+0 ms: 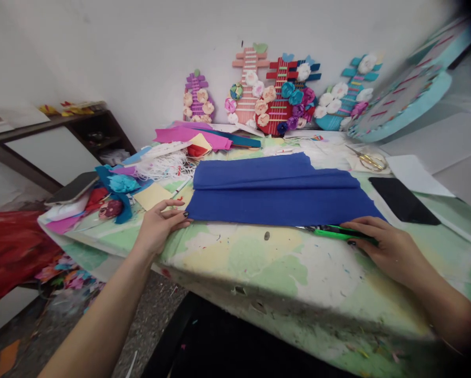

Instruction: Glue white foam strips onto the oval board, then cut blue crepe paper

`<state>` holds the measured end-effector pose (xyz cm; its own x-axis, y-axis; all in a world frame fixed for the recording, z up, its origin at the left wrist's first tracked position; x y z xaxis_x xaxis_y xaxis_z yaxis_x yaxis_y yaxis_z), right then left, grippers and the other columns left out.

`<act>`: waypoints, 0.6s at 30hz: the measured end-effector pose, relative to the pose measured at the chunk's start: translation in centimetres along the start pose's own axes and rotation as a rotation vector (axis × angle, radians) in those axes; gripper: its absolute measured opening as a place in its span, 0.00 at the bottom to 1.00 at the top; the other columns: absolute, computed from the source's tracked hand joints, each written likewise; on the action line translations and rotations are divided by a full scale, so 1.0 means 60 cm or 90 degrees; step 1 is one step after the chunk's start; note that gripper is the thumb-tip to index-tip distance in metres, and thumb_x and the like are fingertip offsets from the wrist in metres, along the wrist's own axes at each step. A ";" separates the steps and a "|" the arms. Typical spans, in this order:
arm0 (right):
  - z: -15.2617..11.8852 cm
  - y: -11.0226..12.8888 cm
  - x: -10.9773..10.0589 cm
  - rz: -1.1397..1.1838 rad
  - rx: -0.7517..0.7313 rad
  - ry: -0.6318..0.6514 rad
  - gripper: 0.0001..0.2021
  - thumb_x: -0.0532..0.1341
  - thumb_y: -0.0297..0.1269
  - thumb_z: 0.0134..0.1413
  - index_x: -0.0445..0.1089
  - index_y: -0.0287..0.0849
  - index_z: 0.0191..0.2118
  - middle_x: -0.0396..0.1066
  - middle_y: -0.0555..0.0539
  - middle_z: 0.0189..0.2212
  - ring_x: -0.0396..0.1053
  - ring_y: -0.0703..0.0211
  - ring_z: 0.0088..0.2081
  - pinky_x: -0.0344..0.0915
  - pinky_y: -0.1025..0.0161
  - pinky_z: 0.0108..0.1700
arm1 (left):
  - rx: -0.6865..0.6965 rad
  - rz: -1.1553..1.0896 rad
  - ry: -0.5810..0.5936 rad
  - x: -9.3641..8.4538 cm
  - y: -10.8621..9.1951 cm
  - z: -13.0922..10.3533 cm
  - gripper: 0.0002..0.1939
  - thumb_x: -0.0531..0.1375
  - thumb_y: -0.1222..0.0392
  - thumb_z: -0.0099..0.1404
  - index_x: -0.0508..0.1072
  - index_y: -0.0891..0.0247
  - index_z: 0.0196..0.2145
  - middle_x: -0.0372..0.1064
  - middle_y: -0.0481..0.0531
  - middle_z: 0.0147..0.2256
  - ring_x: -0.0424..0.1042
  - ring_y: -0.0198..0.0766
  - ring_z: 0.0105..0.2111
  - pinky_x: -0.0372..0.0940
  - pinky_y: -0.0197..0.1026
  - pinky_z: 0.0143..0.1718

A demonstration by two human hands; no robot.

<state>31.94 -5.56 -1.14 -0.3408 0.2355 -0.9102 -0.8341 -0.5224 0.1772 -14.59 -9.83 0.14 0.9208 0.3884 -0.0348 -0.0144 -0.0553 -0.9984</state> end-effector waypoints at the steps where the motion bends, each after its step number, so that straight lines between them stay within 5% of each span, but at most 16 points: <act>1: 0.000 -0.001 0.000 -0.002 0.001 0.003 0.13 0.53 0.35 0.56 0.70 0.46 0.45 0.69 0.44 0.43 0.68 0.53 0.40 0.65 0.59 0.41 | -0.011 -0.007 0.019 0.001 0.001 0.000 0.25 0.70 0.61 0.42 0.70 0.66 0.39 0.74 0.52 0.28 0.75 0.38 0.29 0.71 0.39 0.34; 10: 0.000 -0.010 0.007 0.008 -0.021 -0.014 0.14 0.52 0.40 0.56 0.71 0.45 0.44 0.69 0.45 0.42 0.68 0.53 0.40 0.66 0.57 0.40 | -0.038 -0.079 -0.037 0.003 0.015 0.012 0.09 0.64 0.64 0.52 0.73 0.72 0.31 0.72 0.52 0.28 0.71 0.29 0.22 0.73 0.34 0.30; 18: 0.000 -0.012 0.009 0.022 -0.017 -0.005 0.14 0.53 0.39 0.56 0.70 0.45 0.44 0.69 0.45 0.43 0.67 0.54 0.41 0.65 0.57 0.41 | -0.049 -0.089 0.015 0.001 0.012 0.016 0.15 0.64 0.70 0.50 0.71 0.72 0.38 0.73 0.54 0.26 0.74 0.34 0.27 0.73 0.34 0.32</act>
<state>32.36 -5.04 -1.78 -0.3729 0.2229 -0.9007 -0.8096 -0.5524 0.1985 -14.93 -8.95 -0.60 0.9205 0.3759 0.1062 0.1436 -0.0728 -0.9870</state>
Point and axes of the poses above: each hand's wrist, its own z-axis towards the middle knuckle, its own x-axis out of the palm, y = z × x, the point moved 2 cm from there along z, towards the middle knuckle
